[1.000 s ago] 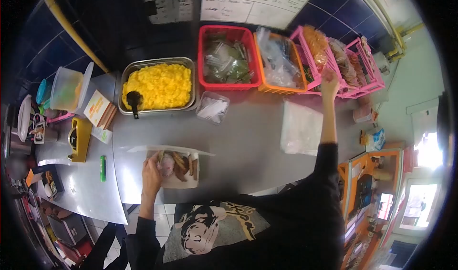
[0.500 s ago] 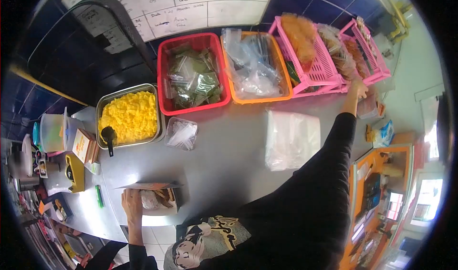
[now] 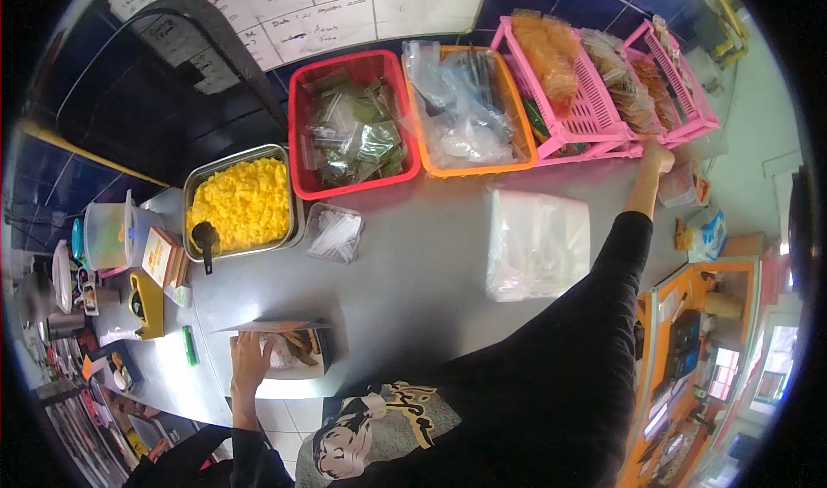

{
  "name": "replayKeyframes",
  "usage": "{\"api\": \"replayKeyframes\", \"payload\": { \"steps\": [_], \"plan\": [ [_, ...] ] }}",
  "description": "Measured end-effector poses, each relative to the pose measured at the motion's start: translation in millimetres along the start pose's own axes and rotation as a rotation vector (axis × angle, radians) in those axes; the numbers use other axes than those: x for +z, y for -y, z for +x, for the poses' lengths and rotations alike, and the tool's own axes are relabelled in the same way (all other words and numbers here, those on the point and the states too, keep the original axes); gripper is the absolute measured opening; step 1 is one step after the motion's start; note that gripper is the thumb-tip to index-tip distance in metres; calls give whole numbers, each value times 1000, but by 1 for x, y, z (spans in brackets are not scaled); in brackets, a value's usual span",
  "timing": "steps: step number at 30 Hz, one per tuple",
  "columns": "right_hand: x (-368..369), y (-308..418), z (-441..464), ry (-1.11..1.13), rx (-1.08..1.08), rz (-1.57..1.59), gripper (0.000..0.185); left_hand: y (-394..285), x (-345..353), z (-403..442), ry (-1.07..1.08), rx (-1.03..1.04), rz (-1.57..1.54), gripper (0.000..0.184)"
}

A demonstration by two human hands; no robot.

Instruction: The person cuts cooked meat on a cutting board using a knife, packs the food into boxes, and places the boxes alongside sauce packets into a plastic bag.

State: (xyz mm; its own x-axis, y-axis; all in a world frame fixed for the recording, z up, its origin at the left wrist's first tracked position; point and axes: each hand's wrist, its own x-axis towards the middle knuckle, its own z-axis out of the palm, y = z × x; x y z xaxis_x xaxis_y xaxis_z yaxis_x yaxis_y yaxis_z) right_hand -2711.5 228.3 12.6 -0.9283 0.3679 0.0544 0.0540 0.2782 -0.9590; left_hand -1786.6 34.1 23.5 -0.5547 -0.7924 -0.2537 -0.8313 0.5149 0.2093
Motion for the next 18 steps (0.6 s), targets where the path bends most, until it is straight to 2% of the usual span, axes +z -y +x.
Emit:
{"api": "replayKeyframes", "payload": {
  "steps": [1,3,4,5,6,7,8,10,12,14,16,18],
  "plan": [
    [-7,14,-11,-217,-306,-409,50,3,1,1,-6,-10,2,27],
    [-16,16,11,-336,-490,-302,53,12,5,-5,-40,11,-18,27],
    [-24,17,29,-378,-772,-314,48,19,8,-10,-54,-11,-95,29],
    [-36,22,28,-98,-855,-83,37,24,9,-12,-73,-46,-170,30],
    [-50,48,-12,25,-819,-26,27,27,10,-17,-132,-18,-178,32],
    [-63,61,-13,101,-969,-177,28,28,12,-19,-195,9,-183,35],
    [-84,105,-120,325,-728,59,32,32,13,-21,-184,28,-175,34],
    [-100,128,-196,630,-537,432,40,44,24,-22,-226,105,-151,33],
    [-116,135,-264,1099,-389,538,44,48,28,-26,-253,158,-106,31],
    [-129,124,-364,1280,-417,324,44,54,28,-28,-234,137,-87,29],
    [-145,120,-490,1508,-397,259,41,56,34,-32,-289,227,-103,28],
    [-156,111,-598,1668,-700,125,26,55,32,-36,-367,218,-128,29]
  ]
}}
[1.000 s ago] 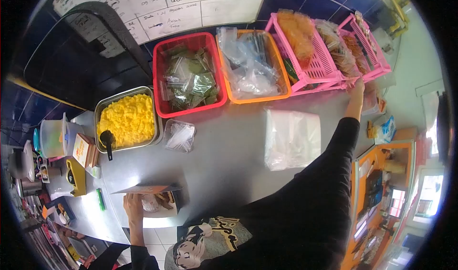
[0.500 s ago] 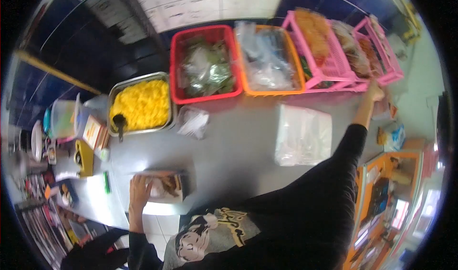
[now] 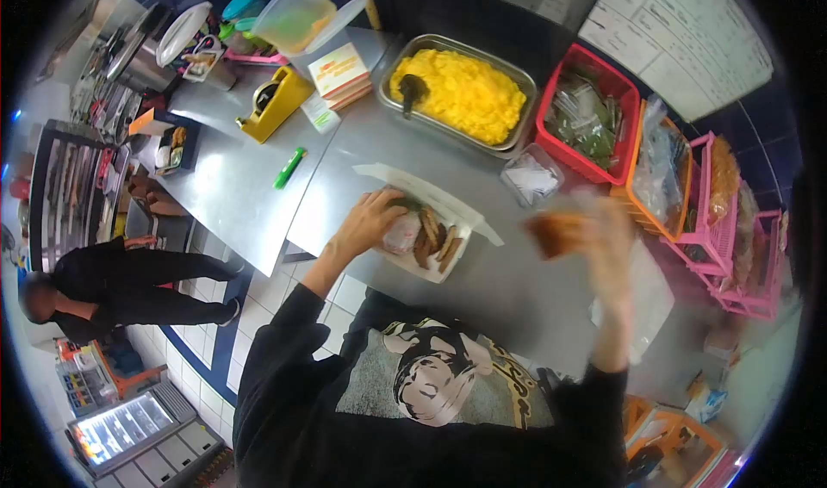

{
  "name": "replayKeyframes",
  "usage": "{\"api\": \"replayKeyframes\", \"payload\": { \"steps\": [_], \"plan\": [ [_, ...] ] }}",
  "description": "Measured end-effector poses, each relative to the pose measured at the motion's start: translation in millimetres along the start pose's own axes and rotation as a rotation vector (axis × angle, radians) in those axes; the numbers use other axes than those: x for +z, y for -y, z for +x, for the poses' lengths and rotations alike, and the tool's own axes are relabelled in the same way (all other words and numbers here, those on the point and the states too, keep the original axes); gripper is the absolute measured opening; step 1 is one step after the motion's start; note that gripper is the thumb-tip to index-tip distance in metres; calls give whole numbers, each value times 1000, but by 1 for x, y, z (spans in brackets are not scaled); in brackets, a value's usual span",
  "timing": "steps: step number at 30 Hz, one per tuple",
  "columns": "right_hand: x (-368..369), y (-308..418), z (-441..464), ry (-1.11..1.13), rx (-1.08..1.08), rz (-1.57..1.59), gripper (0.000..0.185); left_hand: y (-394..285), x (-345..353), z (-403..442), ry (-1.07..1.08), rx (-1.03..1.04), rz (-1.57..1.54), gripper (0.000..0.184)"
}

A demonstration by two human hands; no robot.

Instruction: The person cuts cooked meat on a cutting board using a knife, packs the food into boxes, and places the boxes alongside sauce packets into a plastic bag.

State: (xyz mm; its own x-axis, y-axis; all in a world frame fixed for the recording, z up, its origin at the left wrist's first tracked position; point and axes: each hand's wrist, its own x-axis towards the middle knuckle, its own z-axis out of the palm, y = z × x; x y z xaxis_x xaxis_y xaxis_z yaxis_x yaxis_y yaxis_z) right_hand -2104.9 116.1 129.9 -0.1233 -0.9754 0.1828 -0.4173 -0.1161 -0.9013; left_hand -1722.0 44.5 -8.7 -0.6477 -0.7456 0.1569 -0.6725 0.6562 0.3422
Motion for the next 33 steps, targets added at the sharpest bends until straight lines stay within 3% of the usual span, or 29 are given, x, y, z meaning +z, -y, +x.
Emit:
{"api": "replayKeyframes", "payload": {
  "steps": [2,4,5,7,9,12,14,16,18,19,23,26,31,33],
  "plan": [
    [92,30,8,171,-93,-106,17,-1,-7,-4,-99,14,-53,35],
    [159,36,8,333,148,-76,26,-7,-31,-12,-150,-16,-98,38],
    [187,28,8,338,140,-75,26,-5,-41,-22,-195,-43,-142,41],
    [239,20,10,281,-263,-347,39,22,-45,-48,-220,-116,-145,38],
    [267,39,20,292,-282,-320,45,61,-47,-75,-404,-254,-111,35],
    [293,58,49,387,4,-71,41,123,-54,-113,-507,-469,-144,35],
    [322,72,73,356,-21,-54,42,165,-54,-126,-601,-609,-103,39],
    [358,79,82,330,-39,-29,43,193,-52,-124,-554,-632,-80,40],
    [416,65,79,384,-209,-141,44,222,-46,-118,-353,-617,-71,38],
    [445,55,75,394,-314,-247,43,228,-47,-116,-352,-616,-77,38],
    [515,32,67,451,-458,-389,41,221,-68,-101,-277,-501,-404,35],
    [512,31,71,440,-377,-362,35,205,-92,-99,-328,-650,-666,28],
    [470,64,84,454,-286,-389,23,214,-113,-108,-115,-550,-739,21],
    [456,65,91,640,298,113,22,213,-128,-110,-55,-491,-783,19]
  ]
}}
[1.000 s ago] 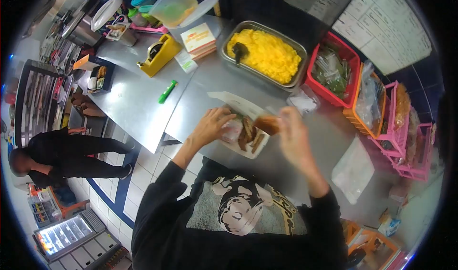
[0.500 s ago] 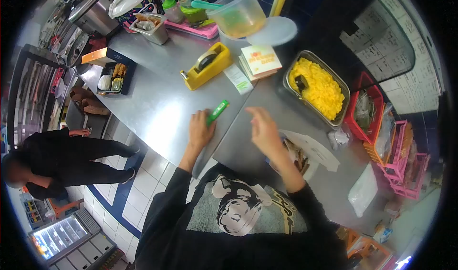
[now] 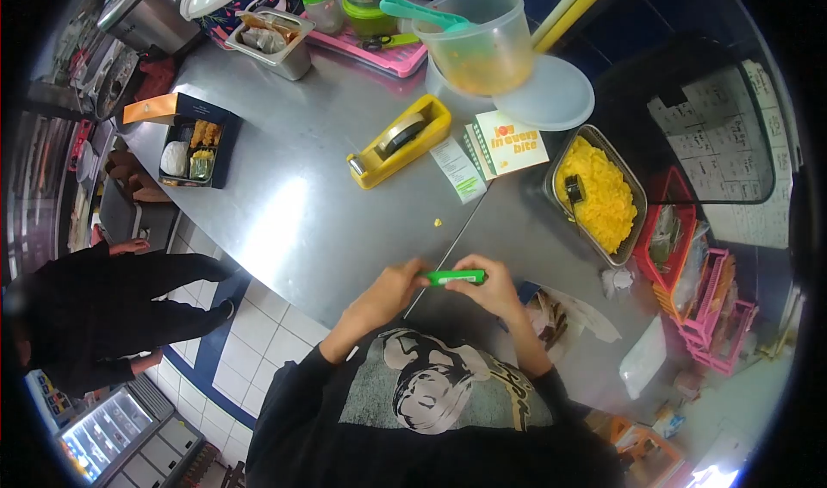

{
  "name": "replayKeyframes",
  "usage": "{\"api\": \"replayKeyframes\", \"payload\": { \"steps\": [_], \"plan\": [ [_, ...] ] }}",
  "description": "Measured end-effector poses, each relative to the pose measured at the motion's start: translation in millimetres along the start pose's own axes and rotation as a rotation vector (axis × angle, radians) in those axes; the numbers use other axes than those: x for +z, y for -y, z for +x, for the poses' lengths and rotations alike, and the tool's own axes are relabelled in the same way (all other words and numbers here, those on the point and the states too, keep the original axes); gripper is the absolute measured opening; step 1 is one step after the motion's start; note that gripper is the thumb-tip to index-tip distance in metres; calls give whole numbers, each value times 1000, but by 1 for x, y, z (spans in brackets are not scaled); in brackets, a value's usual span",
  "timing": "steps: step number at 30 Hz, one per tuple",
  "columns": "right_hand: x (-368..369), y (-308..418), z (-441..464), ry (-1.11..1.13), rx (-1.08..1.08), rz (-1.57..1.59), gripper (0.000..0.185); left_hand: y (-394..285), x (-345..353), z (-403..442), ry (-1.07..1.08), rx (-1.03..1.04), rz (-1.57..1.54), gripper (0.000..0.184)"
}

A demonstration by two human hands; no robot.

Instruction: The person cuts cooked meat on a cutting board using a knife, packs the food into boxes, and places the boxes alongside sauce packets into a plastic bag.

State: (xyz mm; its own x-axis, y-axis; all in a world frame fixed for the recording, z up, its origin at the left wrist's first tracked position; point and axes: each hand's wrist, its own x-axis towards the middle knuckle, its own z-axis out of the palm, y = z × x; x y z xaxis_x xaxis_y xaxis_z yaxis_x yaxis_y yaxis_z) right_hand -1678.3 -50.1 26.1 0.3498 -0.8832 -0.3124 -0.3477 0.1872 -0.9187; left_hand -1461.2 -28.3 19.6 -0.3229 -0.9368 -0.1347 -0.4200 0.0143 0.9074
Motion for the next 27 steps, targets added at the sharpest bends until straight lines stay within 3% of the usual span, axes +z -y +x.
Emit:
{"api": "replayKeyframes", "payload": {
  "steps": [2,4,6,8,10,12,14,18,20,27],
  "plan": [
    [-13,1,-1,76,26,73,16,-7,-10,-5,347,-101,-48,19],
    [-29,10,-4,32,-13,25,11,-8,-22,-12,446,-110,-62,20],
    [-66,10,-5,-334,155,491,10,-1,-32,-12,541,-117,-73,21],
    [-94,16,3,-385,-78,606,8,12,-39,-6,283,-106,-51,23],
    [-82,17,24,-453,-122,702,8,13,-33,25,88,-230,-116,26],
    [-62,12,46,-521,-175,796,10,18,-12,72,-111,-159,19,27],
    [-39,3,65,-577,-136,968,14,45,18,115,-269,178,307,32],
    [-6,1,96,-584,-264,947,21,55,52,142,-332,326,513,39],
    [3,-19,111,-583,-364,762,22,62,59,130,-180,322,604,42],
    [16,-49,178,-540,-482,266,16,62,49,103,-110,289,580,40]
  ]
}}
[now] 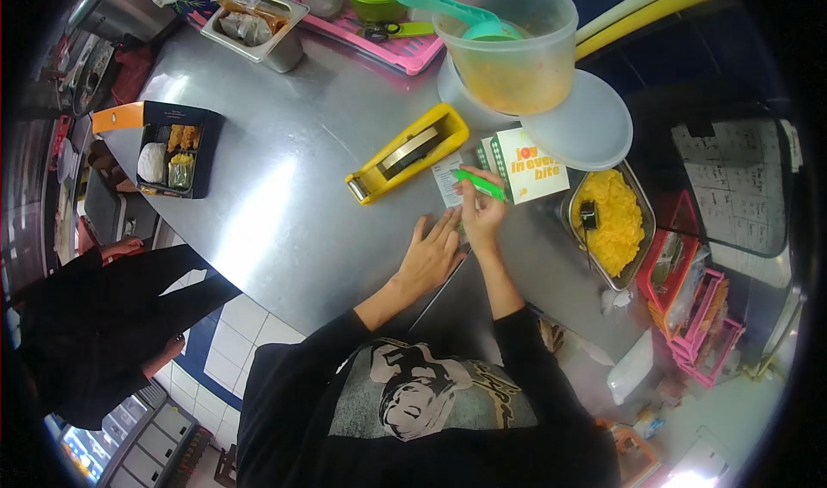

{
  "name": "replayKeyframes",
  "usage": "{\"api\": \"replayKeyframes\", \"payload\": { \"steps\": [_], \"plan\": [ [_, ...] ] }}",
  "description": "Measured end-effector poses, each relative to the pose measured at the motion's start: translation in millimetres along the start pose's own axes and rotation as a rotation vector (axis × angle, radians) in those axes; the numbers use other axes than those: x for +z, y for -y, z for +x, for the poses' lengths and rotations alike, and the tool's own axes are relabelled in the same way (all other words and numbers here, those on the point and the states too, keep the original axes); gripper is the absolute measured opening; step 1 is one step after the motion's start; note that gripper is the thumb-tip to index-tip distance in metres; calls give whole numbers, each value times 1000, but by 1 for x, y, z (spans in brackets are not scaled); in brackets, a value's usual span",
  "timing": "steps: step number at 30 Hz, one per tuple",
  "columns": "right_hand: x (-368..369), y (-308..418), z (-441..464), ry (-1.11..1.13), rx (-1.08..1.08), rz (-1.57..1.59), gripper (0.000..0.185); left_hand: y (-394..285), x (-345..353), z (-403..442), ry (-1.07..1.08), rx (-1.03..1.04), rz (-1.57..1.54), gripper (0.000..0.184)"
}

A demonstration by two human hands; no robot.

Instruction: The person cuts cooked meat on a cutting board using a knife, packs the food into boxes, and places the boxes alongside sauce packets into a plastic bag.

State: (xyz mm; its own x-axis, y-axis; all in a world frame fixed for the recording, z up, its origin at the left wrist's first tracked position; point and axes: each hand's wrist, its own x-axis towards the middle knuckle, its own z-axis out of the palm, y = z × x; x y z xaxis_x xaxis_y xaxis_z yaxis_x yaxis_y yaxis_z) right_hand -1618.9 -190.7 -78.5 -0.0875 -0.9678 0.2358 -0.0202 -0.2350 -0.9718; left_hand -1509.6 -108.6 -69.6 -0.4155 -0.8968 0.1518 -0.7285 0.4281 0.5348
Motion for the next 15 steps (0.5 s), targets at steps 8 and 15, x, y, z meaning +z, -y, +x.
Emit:
{"api": "replayKeyframes", "payload": {
  "steps": [8,15],
  "plan": [
    [-6,-35,-1,-99,-343,-393,15,-33,7,-30,39,-50,28,32],
    [-1,-32,-7,-68,-72,-310,18,-45,11,-31,62,-91,53,31]
  ]
}}
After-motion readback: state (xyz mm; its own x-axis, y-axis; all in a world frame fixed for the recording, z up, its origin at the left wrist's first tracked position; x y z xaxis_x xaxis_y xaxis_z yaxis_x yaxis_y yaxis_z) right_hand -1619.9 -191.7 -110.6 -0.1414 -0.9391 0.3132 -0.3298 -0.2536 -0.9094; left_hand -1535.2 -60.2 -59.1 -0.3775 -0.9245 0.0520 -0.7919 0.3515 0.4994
